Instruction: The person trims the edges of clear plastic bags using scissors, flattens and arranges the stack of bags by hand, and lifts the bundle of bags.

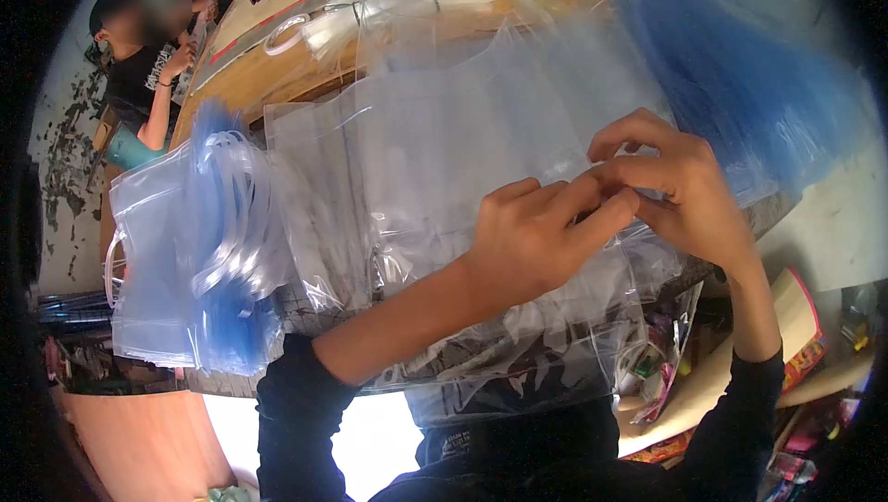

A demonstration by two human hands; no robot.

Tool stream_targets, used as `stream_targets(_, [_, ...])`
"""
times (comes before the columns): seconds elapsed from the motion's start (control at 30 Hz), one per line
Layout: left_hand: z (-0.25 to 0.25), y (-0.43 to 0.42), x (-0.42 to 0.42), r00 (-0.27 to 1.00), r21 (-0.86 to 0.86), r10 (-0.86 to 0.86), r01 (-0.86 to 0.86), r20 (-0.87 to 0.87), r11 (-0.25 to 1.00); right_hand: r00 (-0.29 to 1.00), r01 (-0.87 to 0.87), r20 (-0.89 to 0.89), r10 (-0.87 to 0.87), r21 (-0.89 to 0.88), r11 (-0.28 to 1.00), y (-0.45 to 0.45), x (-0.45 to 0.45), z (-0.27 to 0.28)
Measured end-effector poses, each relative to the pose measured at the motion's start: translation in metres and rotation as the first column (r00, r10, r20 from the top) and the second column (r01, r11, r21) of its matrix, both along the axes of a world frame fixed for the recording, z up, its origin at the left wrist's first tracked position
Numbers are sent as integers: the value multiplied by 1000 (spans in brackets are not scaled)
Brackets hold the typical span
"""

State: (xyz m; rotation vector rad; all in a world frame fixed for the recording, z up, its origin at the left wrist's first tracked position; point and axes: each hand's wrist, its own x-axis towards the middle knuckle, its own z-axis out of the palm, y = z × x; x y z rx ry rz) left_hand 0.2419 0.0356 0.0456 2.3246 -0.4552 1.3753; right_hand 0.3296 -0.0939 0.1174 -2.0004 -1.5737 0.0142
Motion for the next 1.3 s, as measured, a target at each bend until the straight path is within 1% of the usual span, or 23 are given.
stream_targets(0.03, [0,0,0,1000,0,0,0,-2,1000,998,-14,63,13,10,1000,-1,0,2])
stream_targets(0.27, [0,0,-2,1000,-2,2,-2,-17,1000,997,-69,42,68,19,997,-7,3,6])
stream_targets(0.33, [0,-1,-2,1000,1,3,-3,-26,1000,983,-133,130,130,12,991,-7,7,7])
stream_targets(0.37, [0,-1,-2,1000,-9,-5,5,-21,1000,983,-134,128,132,12,991,-7,7,8])
stream_targets(0.43, [1,0,-2,1000,-20,-9,9,-15,1000,984,-158,74,162,-57,986,-8,7,11])
stream_targets(0.53, [1,0,-2,1000,-27,-21,22,6,999,982,-180,43,184,-83,980,-6,9,13])
stream_targets(0.63, [3,0,-4,1000,-20,-6,6,-29,1000,981,-166,87,172,-63,984,-5,8,12])
stream_targets(0.67, [3,1,-4,994,-55,32,-38,-103,998,981,-166,88,171,-64,984,-4,7,10])
stream_targets(0.7, [4,1,-4,982,-87,67,-84,-178,993,991,-127,40,128,-40,991,-4,5,7])
stream_targets(0.73, [5,1,-4,982,-88,65,-82,-177,993,996,-85,-8,85,-19,996,-4,3,4])
stream_targets(0.77, [6,0,-5,956,-77,150,-174,-250,982,997,-82,-6,82,-20,996,-5,1,1])
stream_targets(0.8, [7,-1,-5,918,-59,232,-264,-322,963,999,-34,-1,34,-29,999,-5,-2,-3])
stream_targets(0.83, [-1,-2,-3,880,-48,209,-252,-427,966,1000,16,4,-16,-37,999,-5,-4,-6])
stream_targets(0.87, [-5,-3,-2,882,-49,202,-245,-426,968,1000,24,5,-24,-37,999,-5,-5,-8])
stream_targets(0.93, [-7,-6,-4,829,6,235,-270,-507,963,997,77,38,-73,-112,991,-4,-6,-11])
stream_targets(0.97, [-8,-6,-4,832,7,226,-259,-507,966,996,88,38,-84,-111,990,-2,-4,-12])
stream_targets(1.03, [-11,-7,-4,819,44,247,-262,-518,964,962,199,210,-174,-104,975,7,6,-13])
stream_targets(1.07, [-13,-6,-2,824,44,237,-251,-514,967,959,211,214,-186,-102,972,14,13,-18])
stream_targets(1.1, [-15,-5,-1,828,39,251,-269,-502,962,927,142,354,-124,-25,990,23,19,-25])
stream_targets(1.17, [-15,-5,0,834,33,256,-275,-489,961,813,149,557,-172,87,985,42,34,-28])
stream_targets(1.2, [-15,-5,-2,826,38,240,-257,-510,966,743,232,613,-268,138,963,52,43,-26])
stream_targets(1.27, [-14,-5,-5,822,44,218,-230,-527,972,735,546,475,-484,8,838,71,63,6])
stream_targets(1.3, [-15,-5,-5,825,41,217,-229,-521,972,703,533,518,-487,68,843,81,107,11])
